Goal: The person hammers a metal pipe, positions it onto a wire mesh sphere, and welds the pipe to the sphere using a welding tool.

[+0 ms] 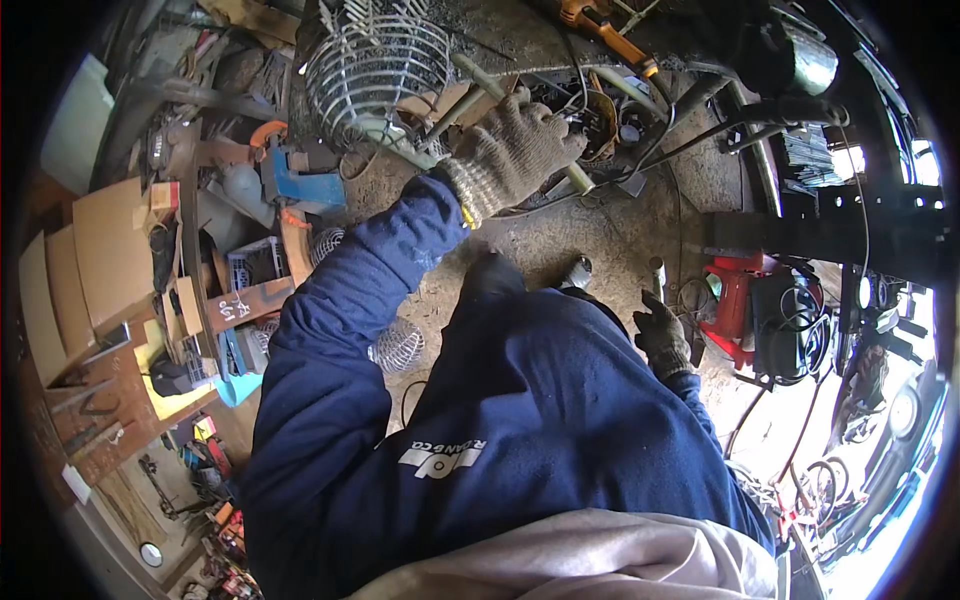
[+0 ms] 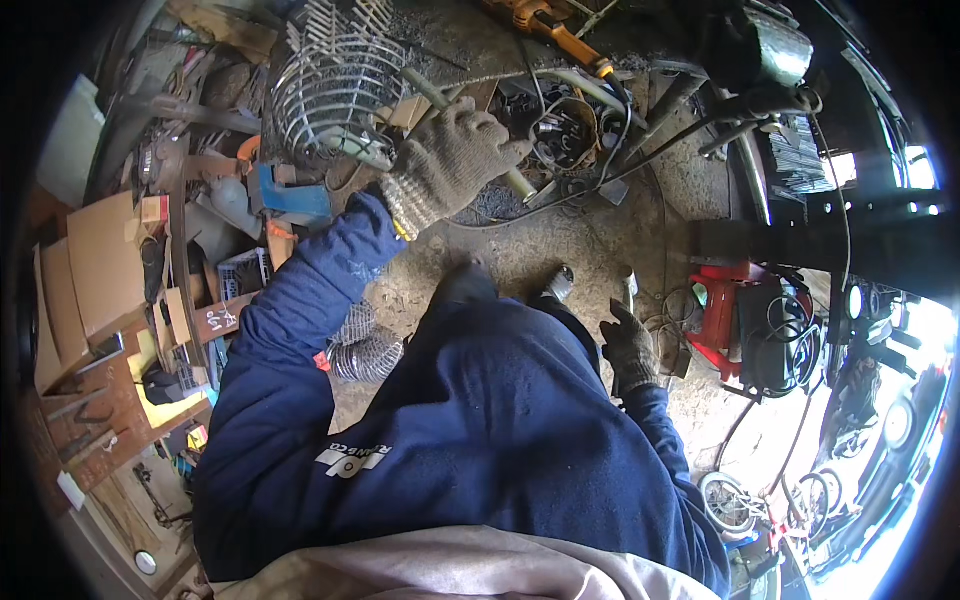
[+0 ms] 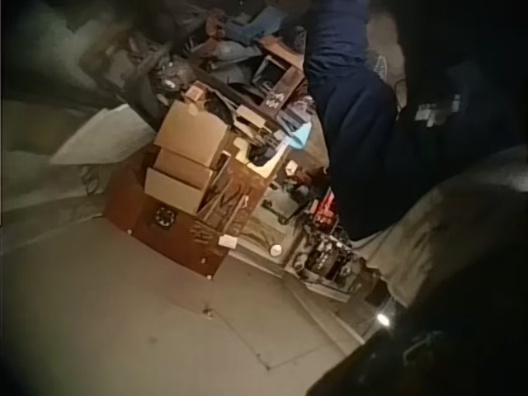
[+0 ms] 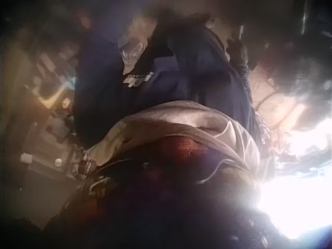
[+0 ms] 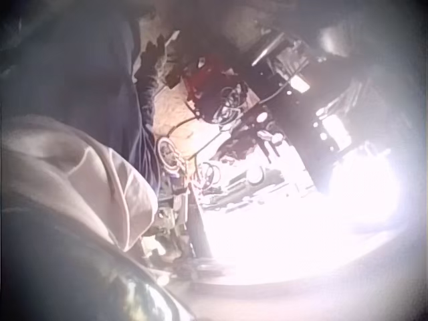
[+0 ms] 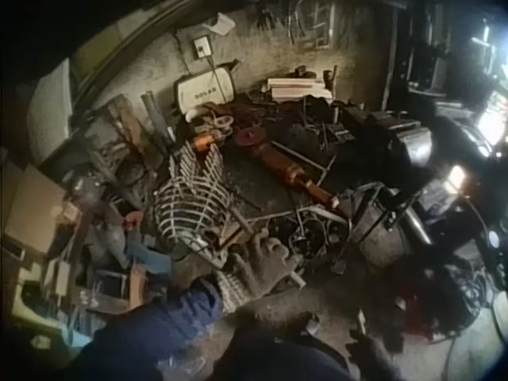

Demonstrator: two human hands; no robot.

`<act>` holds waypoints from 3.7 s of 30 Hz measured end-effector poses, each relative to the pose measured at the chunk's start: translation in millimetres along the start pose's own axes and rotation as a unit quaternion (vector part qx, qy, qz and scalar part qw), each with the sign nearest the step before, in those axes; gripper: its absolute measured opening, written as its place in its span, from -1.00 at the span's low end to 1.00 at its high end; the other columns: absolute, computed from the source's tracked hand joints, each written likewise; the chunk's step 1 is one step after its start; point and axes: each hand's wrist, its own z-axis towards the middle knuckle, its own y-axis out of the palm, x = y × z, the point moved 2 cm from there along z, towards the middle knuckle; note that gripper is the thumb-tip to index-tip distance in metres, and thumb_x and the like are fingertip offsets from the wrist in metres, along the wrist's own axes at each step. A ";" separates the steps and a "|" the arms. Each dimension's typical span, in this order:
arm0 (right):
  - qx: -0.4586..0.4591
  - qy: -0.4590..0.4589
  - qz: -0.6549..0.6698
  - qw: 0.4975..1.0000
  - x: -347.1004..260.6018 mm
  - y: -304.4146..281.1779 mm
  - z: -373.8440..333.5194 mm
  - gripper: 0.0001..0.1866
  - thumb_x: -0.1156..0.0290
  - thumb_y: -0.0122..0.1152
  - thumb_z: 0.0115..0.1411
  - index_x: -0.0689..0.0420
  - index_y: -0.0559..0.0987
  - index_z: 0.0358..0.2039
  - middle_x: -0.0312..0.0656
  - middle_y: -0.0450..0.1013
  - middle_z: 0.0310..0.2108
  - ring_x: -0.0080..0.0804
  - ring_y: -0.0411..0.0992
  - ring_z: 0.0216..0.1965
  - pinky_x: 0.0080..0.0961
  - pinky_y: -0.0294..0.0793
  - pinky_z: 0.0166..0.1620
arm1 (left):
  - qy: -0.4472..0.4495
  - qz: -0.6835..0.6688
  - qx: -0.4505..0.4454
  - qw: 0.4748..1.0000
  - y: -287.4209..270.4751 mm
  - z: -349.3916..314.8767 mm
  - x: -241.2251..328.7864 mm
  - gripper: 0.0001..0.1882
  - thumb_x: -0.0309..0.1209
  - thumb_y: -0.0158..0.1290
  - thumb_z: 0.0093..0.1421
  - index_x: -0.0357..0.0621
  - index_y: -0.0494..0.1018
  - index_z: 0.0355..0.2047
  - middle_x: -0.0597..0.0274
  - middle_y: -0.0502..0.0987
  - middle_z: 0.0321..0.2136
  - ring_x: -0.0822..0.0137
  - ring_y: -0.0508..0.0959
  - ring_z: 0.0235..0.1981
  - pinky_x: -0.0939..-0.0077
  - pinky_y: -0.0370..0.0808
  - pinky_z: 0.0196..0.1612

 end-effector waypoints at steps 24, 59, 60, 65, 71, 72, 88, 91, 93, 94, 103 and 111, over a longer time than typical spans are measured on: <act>0.070 0.013 0.271 0.960 -27.0 140.8 39.9 -0.42 0.46 0.26 0.30 -0.02 0.44 0.33 -0.26 0.53 -0.23 -0.57 0.39 -0.43 -0.55 0.46 -0.37 | 0.008 -0.047 -0.035 0.998 45.4 52.9 -49.8 -0.81 -0.26 0.14 0.18 0.06 0.69 -0.26 0.23 0.62 -0.35 0.10 0.63 -0.22 -0.14 0.45 -0.26; 0.073 -0.044 0.170 0.982 21.1 141.8 83.6 -0.48 0.59 0.16 0.33 0.00 0.48 0.29 -0.35 0.51 0.16 -0.55 0.49 -0.26 -0.57 0.53 -0.34 | 0.033 -0.111 0.120 0.986 42.7 49.7 -79.0 -0.82 -0.22 0.14 0.17 0.17 0.61 -0.22 0.34 0.52 -0.32 0.21 0.57 -0.23 0.10 0.49 -0.30; 0.075 -0.080 0.183 0.977 17.7 142.3 80.7 -0.44 0.60 0.14 0.33 -0.02 0.43 0.34 -0.34 0.51 0.14 -0.55 0.49 -0.27 -0.57 0.53 -0.33 | 0.023 -0.121 0.111 0.986 40.1 49.9 -81.3 -0.82 -0.21 0.13 0.18 0.18 0.61 -0.22 0.34 0.52 -0.32 0.21 0.58 -0.22 0.12 0.50 -0.29; 0.165 -0.191 0.248 0.935 -62.8 132.1 35.0 -0.25 0.62 0.08 0.33 -0.09 0.18 0.49 -0.25 0.51 0.01 -0.54 0.49 -0.28 -0.57 0.53 -0.29 | 0.021 -0.116 0.060 0.991 34.2 52.0 -88.1 -0.75 -0.21 0.19 0.29 0.25 0.65 -0.03 0.30 0.58 -0.28 0.22 0.64 -0.30 0.29 0.63 -0.37; 0.052 -0.239 0.319 0.916 -137.8 99.9 -14.5 -0.28 0.42 0.25 0.31 0.19 0.19 0.43 -0.21 0.54 -0.18 -0.47 0.54 -0.34 -0.53 0.55 -0.25 | 0.056 -0.200 0.181 0.961 50.4 57.7 -103.5 -0.62 -0.20 0.30 0.17 0.20 0.61 0.02 0.24 0.59 -0.26 0.21 0.65 -0.29 0.31 0.65 -0.31; 0.084 -0.254 0.318 0.910 -150.5 99.9 -13.3 -0.36 0.38 0.19 0.36 0.26 0.24 0.38 -0.21 0.53 -0.30 -0.46 0.50 -0.50 -0.54 0.54 -0.31 | 0.046 -0.207 0.136 0.968 48.5 62.4 -107.0 -0.61 -0.21 0.31 0.16 0.19 0.61 0.02 0.23 0.59 -0.27 0.20 0.65 -0.29 0.30 0.64 -0.30; 0.013 -0.248 0.458 0.854 -245.0 88.7 4.8 -0.44 0.07 0.26 0.36 0.29 0.49 0.13 -0.27 0.47 -0.51 -0.50 0.46 -0.57 -0.51 0.54 -0.46 | 0.061 -0.120 0.077 0.988 45.1 63.7 -108.8 -0.58 -0.09 0.21 0.22 0.17 0.54 0.07 0.19 0.58 -0.27 0.15 0.65 -0.29 0.17 0.61 -0.27; 0.051 -0.323 0.472 0.818 -238.1 79.0 0.2 -0.47 0.14 0.24 0.37 0.30 0.46 0.16 -0.12 0.54 -0.41 -0.46 0.54 -0.46 -0.62 0.55 -0.44 | 0.049 -0.123 0.064 0.989 45.3 66.8 -109.8 -0.58 -0.09 0.22 0.21 0.16 0.54 0.06 0.19 0.58 -0.28 0.15 0.65 -0.29 0.17 0.61 -0.28; 0.082 -0.328 0.515 0.788 -228.2 75.6 -4.1 -0.53 0.16 0.26 0.35 0.31 0.50 0.05 -0.23 0.49 -0.50 -0.41 0.53 -0.54 -0.44 0.62 -0.45 | 0.043 -0.124 0.061 0.989 46.5 68.8 -110.8 -0.58 -0.10 0.22 0.21 0.15 0.54 0.06 0.19 0.58 -0.28 0.15 0.66 -0.30 0.17 0.61 -0.28; 0.141 -0.456 0.225 0.849 -221.2 67.0 6.3 -0.57 0.20 0.25 0.35 0.31 0.51 0.04 -0.23 0.50 -0.49 -0.41 0.53 -0.52 -0.47 0.62 -0.42 | 0.032 -0.119 0.046 0.991 40.6 67.1 -111.6 -0.58 -0.10 0.22 0.21 0.14 0.54 0.06 0.19 0.58 -0.29 0.15 0.66 -0.30 0.16 0.61 -0.28; 0.083 -0.349 0.520 0.775 -226.0 68.3 9.8 -0.58 0.23 0.30 0.32 0.25 0.48 0.03 -0.15 0.48 -0.52 -0.34 0.49 -0.61 -0.34 0.56 -0.58 | 0.026 -0.116 0.043 0.992 41.3 70.8 -112.4 -0.57 -0.12 0.25 0.19 0.10 0.53 0.04 0.17 0.58 -0.31 0.14 0.66 -0.30 0.16 0.61 -0.30; 0.086 -0.245 0.444 0.857 -236.1 77.9 16.3 -0.56 0.22 0.33 0.27 0.26 0.51 0.01 -0.15 0.47 -0.54 -0.42 0.45 -0.61 -0.41 0.46 -0.59 | 0.043 -0.117 0.059 0.990 53.4 68.6 -113.3 -0.56 -0.12 0.25 0.19 0.06 0.51 0.03 0.15 0.58 -0.33 0.14 0.65 -0.29 0.16 0.61 -0.28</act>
